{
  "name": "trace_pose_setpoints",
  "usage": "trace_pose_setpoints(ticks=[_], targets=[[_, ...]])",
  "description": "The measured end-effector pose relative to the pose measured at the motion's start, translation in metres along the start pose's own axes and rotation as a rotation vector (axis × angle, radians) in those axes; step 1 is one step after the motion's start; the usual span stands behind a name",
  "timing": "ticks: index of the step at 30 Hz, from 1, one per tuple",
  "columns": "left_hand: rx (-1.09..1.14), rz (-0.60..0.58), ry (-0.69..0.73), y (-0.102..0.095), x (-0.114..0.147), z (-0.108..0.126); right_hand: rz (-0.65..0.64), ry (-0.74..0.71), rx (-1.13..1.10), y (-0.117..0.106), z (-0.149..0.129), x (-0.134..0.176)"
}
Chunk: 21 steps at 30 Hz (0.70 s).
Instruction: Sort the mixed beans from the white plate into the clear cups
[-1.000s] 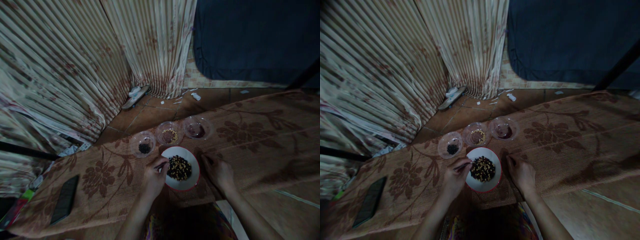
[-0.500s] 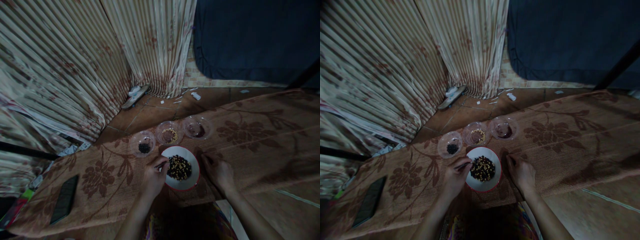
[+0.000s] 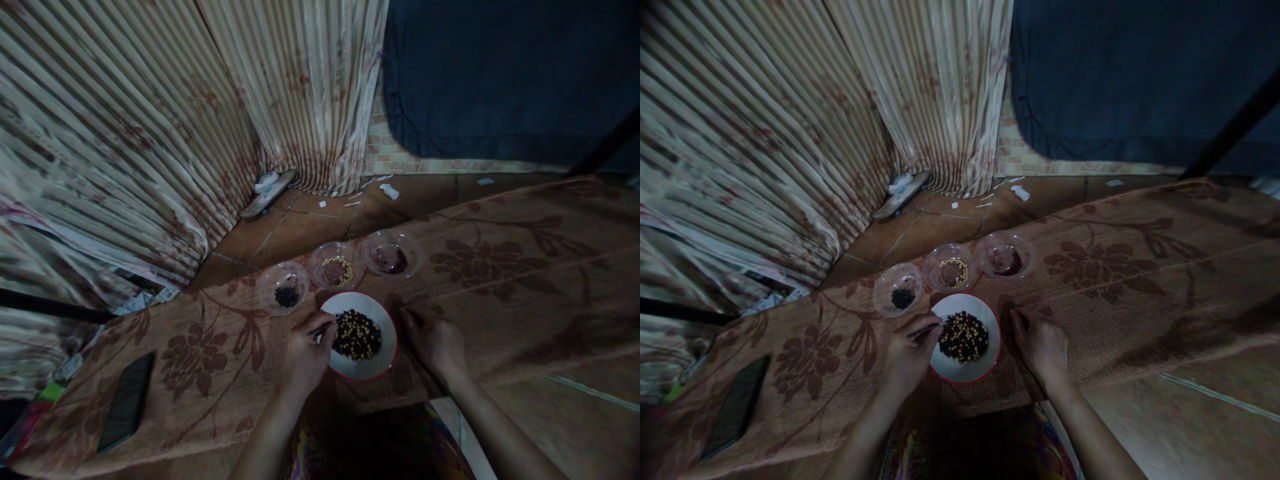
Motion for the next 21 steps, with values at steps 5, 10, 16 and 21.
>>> trace_pose_setpoints(ticks=[5, 10, 16, 21], targets=[[0.003, -0.005, -0.001, 0.0005, 0.0006, -0.0008, 0.012, -0.011, -0.011, 0.0001, 0.0002, -0.0001], [0.009, 0.012, -0.012, -0.0003, 0.0006, -0.0026, 0.016, -0.017, -0.014, -0.0003, 0.0000, 0.0000], [0.003, 0.010, -0.007, 0.0005, -0.0009, 0.0003, 0.024, -0.026, -0.023, -0.0023, -0.0017, -0.0001], [-0.003, 0.011, -0.006, 0.0003, -0.0012, 0.0004, 0.029, -0.025, -0.026, -0.0027, -0.0020, 0.0003]])
Point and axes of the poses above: each hand's wrist, its own x-axis away from the middle knuckle, its own y-axis out of the palm, z = x × y, the point moved 8 cm from there along -x, towards the middle knuckle, and after that the axes turned 1 degree about -x, right-handed, at the moved point
